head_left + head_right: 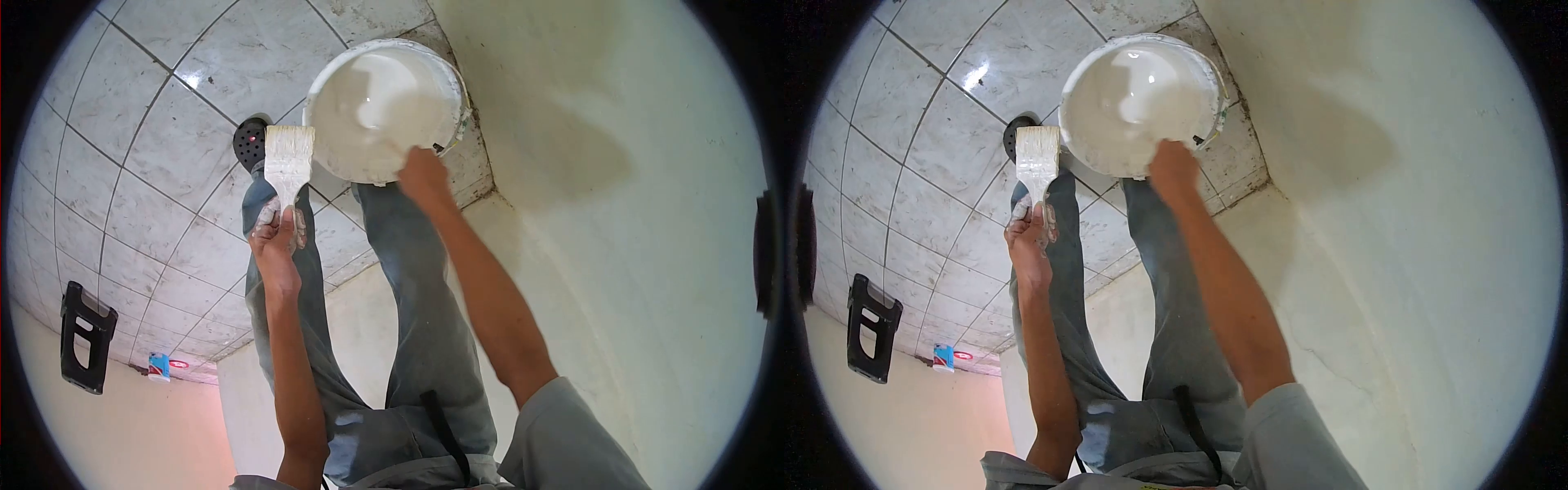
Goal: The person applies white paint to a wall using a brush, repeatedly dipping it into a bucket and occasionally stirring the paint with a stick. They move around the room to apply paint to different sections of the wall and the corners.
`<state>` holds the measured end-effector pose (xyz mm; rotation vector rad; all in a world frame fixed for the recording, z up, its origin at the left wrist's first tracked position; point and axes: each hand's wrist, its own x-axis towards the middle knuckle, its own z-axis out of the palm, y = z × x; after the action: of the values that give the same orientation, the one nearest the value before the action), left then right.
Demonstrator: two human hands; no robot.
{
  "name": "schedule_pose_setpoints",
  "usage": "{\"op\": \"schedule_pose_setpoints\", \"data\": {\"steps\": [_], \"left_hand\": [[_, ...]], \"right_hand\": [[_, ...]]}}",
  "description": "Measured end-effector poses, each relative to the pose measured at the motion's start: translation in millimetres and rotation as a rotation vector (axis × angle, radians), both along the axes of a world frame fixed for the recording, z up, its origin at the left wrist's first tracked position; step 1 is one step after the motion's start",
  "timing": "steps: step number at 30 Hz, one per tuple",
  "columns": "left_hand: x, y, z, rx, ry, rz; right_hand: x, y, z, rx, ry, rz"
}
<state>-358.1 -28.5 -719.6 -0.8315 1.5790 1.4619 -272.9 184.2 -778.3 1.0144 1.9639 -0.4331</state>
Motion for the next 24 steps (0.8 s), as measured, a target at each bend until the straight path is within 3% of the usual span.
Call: {"op": "schedule_pose_setpoints", "data": {"steps": [5, 7, 9, 12, 16, 19, 22, 24], "left_hand": [[5.4, -8.9, -5.1, -0.018, -0.031, -0.042], [4.8, -10.3, -7.6, -0.006, -0.044, -0.066], [2.4, -5.9, -5.2, -0.003, -0.022, -0.036], [-0.8, -2.8, -2.3, 0.007, -0.007, -0.023], [0.8, -6.1, -4.3, 0.02, -0.018, -0.002], [2.4, -9.2, -5.5, 0.013, -0.014, -0.034], [1.9, -9.2, -6.1, 0.01, -0.005, -0.063], [0.9, -6.3, -2.6, 0.004, -0.012, -0.047]], "right_hand": [[-32.0, 53.0, 4.8, 0.142, 0.061, -0.017], [-46.7, 29.1, -18.1, 0.129, 0.25, 0.023], [-64.2, -9.3, -11.1, 0.028, 0.174, 0.047], [-30.2, -31.5, 3.8, -0.047, 0.156, 0.005], [16.4, 24.0, 0.0, 0.06, -0.034, -0.011], [-20.4, 55.8, 3.6, 0.103, 0.031, 0.038], [-45.8, 25.3, -25.6, 0.14, 0.261, -0.04], [-54.7, -4.1, -7.7, 0.053, 0.161, 0.038]]}}
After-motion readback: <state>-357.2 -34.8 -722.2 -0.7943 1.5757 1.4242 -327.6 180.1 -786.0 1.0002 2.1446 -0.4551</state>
